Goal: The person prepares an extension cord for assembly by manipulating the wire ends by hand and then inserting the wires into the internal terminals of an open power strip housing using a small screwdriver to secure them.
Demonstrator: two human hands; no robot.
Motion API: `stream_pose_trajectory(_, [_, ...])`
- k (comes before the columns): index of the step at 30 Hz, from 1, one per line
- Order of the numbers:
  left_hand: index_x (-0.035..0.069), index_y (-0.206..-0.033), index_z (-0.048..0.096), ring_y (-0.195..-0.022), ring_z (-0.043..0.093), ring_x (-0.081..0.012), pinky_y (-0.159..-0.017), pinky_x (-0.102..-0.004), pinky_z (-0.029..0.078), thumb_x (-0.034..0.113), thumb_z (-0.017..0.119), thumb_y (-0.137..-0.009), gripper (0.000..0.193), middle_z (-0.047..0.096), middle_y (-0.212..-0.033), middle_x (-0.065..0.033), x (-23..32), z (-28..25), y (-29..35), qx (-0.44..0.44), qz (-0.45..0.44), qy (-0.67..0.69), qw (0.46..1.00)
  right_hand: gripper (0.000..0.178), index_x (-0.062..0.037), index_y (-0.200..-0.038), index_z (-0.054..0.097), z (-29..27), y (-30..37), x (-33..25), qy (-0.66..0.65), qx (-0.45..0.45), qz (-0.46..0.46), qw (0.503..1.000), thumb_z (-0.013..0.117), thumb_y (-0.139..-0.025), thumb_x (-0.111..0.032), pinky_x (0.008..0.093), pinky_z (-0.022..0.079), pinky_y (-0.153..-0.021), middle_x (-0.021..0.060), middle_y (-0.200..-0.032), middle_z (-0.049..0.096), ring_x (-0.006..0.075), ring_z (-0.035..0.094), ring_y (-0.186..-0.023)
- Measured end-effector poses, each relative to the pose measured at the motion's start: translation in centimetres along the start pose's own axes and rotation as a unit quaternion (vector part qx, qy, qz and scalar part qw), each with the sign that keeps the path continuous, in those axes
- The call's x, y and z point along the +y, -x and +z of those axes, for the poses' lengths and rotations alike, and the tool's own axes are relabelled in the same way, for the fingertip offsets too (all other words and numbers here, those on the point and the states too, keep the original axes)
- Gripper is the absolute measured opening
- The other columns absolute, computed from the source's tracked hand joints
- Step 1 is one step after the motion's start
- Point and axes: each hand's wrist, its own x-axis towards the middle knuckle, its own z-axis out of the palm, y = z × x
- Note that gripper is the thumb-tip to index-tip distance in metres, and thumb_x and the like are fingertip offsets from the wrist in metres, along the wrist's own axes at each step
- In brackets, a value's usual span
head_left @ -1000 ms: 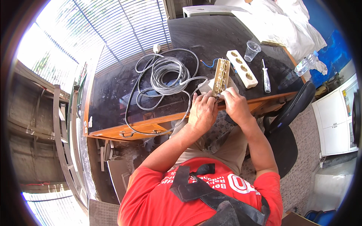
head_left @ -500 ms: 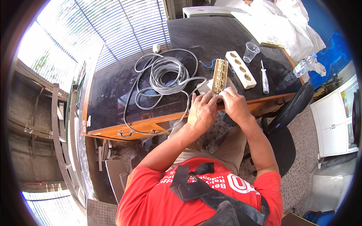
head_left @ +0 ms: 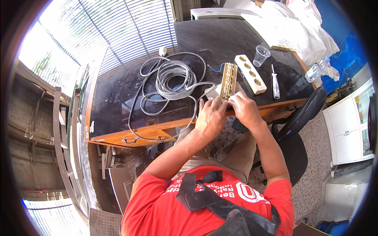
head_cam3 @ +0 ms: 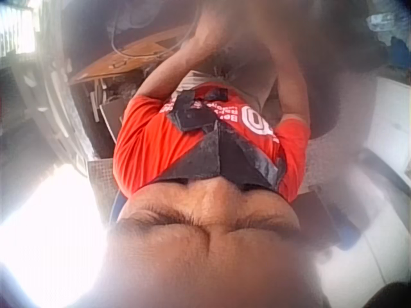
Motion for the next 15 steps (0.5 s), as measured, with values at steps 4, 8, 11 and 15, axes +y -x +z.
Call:
stream_pose_trajectory(4, [0.007,-0.138,0.066,-0.124,0.063,-0.0436,-0.108,-0.072,0.045,0.016,0.066,-0.1,0.039,0.061,-0.14,-0.0244,0.0,0.0,0.0,0.003,0.001,0.004,1.0,0.009,-0.0038,-0.107,0.072,-0.5,-0.2,0.4,-0.058,0.003,0.003,0.998,0.07,-0.1,-0.01,0.0484,0.058,-0.075,0.0149,-0.1,0.07,0.0409,0.072,-0.09])
stream_pose_trajectory(8, [0.007,-0.137,0.065,-0.123,0.063,-0.0439,-0.108,-0.0724,0.045,0.015,0.066,-0.099,0.039,0.061,-0.14,-0.0251,0.2,-0.4,0.0,0.001,0.001,0.005,1.0,0.011,-0.003,-0.109,0.074,-1.2,-0.5,0.3,-0.127,0.004,0.035,0.991,0.071,-0.099,-0.007,0.0471,0.058,-0.079,0.0168,-0.103,0.072,0.0417,0.072,-0.094])
stream_pose_trajectory(11, [0.007,-0.138,0.063,-0.123,0.063,-0.0441,-0.108,-0.0725,0.045,0.015,0.066,-0.099,0.039,0.061,-0.14,-0.0256,0.4,-0.6,-0.1,-0.006,-0.002,0.008,1.0,0.011,-0.0031,-0.109,0.074,-1.1,-0.6,0.8,-0.125,-0.022,0.011,0.992,0.07,-0.1,-0.008,0.0473,0.058,-0.08,0.0169,-0.105,0.072,0.0418,0.072,-0.094])
stream_pose_trajectory(15, [0.007,-0.138,0.062,-0.122,0.063,-0.0444,-0.108,-0.0726,0.045,0.014,0.066,-0.099,0.04,0.061,-0.14,-0.0263,0.1,-0.4,-0.1,-0.005,0.003,0.005,1.0,0.009,-0.0005,-0.106,0.072,-0.8,-0.8,0.7,-0.115,-0.027,0.025,0.993,0.07,-0.099,-0.004,0.0449,0.058,-0.081,0.0169,-0.102,0.071,0.0395,0.071,-0.092])
